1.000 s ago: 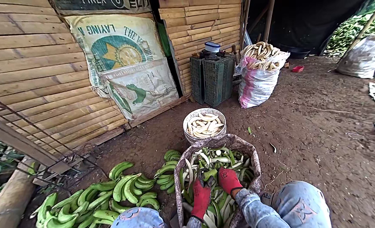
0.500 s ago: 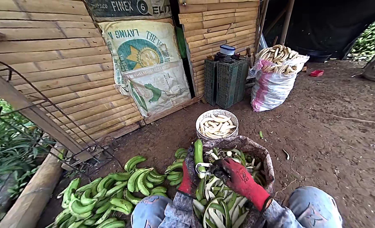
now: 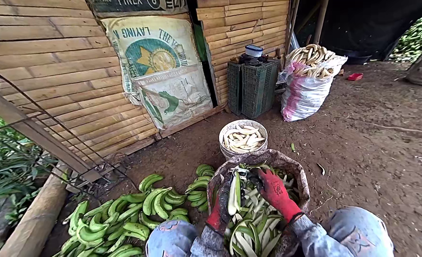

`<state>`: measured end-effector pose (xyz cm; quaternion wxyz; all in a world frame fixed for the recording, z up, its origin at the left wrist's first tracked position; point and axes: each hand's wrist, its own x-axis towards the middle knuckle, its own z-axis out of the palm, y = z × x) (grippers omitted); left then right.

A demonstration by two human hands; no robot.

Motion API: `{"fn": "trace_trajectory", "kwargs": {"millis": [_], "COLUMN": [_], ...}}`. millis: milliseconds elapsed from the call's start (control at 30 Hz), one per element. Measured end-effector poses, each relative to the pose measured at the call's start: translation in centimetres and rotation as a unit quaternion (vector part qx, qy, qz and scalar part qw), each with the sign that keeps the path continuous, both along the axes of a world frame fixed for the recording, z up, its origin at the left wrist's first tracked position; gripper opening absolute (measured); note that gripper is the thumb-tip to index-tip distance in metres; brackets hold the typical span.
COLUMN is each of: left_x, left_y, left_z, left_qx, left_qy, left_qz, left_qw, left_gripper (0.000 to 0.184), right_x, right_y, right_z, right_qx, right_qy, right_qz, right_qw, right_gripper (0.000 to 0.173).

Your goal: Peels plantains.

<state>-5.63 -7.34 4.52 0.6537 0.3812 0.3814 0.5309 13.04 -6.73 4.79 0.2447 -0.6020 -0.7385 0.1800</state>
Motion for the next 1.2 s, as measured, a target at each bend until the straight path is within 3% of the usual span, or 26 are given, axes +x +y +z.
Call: {"fn": "trace_trajectory", "kwargs": {"millis": [100, 200, 267, 333, 400, 433, 500, 567, 600, 700, 800, 967, 1200], "left_x": [0.7, -0.5, -0.7, -0.5, -0.6, -0.5, 0.0, -0.1, -0.1, -0.5, 0.2, 1.4, 1.8], "left_y": [-0.2, 2.8, 3.2, 1.5, -0.4, -0.7, -0.5, 0.8, 1.4, 2.1, 1.8, 0.9, -0.8], "left_z": [0.0, -2.7, -2.3, -1.2, 0.1, 0.3, 0.0, -1.4, -1.9, -2.3, -2.3, -0.9, -0.1], "left_qx": [-0.003, 0.077, 0.075, 0.062, 0.042, 0.027, -0.016, -0.014, 0.003, 0.033, 0.059, 0.069, 0.046], "left_qy": [0.006, -0.044, -0.047, 0.074, 0.236, 0.267, 0.165, -0.005, -0.044, -0.067, -0.068, 0.198, 0.322], "left_qz": [0.015, 0.091, 0.099, 0.057, -0.030, -0.047, 0.000, 0.055, 0.084, 0.147, 0.139, 0.205, 0.196], "left_qw": [1.000, 0.992, 0.991, 0.994, 0.970, 0.962, 0.986, 0.998, 0.995, 0.986, 0.986, 0.956, 0.925], "left_gripper": [0.045, 0.043, 0.042, 0.040, 0.039, 0.040, 0.041, 0.042, 0.040, 0.039, 0.038, 0.039, 0.039], "right_x": [1.2, 0.0, -1.0, -0.7, 0.7, 1.4, 1.8, 0.8, 0.1, -2.2, -2.3, -1.9, -2.6], "right_y": [1.2, -2.0, -3.2, -2.0, 0.2, 1.2, 1.2, -0.9, -2.1, -4.3, -3.2, -2.0, -1.1], "right_z": [1.6, 0.1, -0.8, -0.9, 0.3, 0.8, 1.0, 0.3, -0.2, -1.1, -0.4, -1.5, -1.3], "right_qx": [0.008, 0.082, 0.083, 0.048, -0.018, -0.041, -0.043, 0.015, 0.053, 0.072, -0.001, 0.033, -0.019], "right_qy": [0.022, 0.049, 0.000, -0.036, -0.046, -0.042, -0.009, 0.031, 0.043, 0.021, -0.024, -0.037, -0.029], "right_qz": [-0.064, 0.043, 0.085, 0.044, -0.035, -0.066, -0.083, -0.041, -0.009, 0.050, 0.029, 0.020, -0.005], "right_qw": [0.998, 0.994, 0.993, 0.997, 0.998, 0.996, 0.996, 0.999, 0.998, 0.996, 0.999, 0.999, 0.999], "right_gripper": [0.048, 0.042, 0.041, 0.044, 0.044, 0.043, 0.043, 0.042, 0.042, 0.045, 0.044, 0.047, 0.046]}}
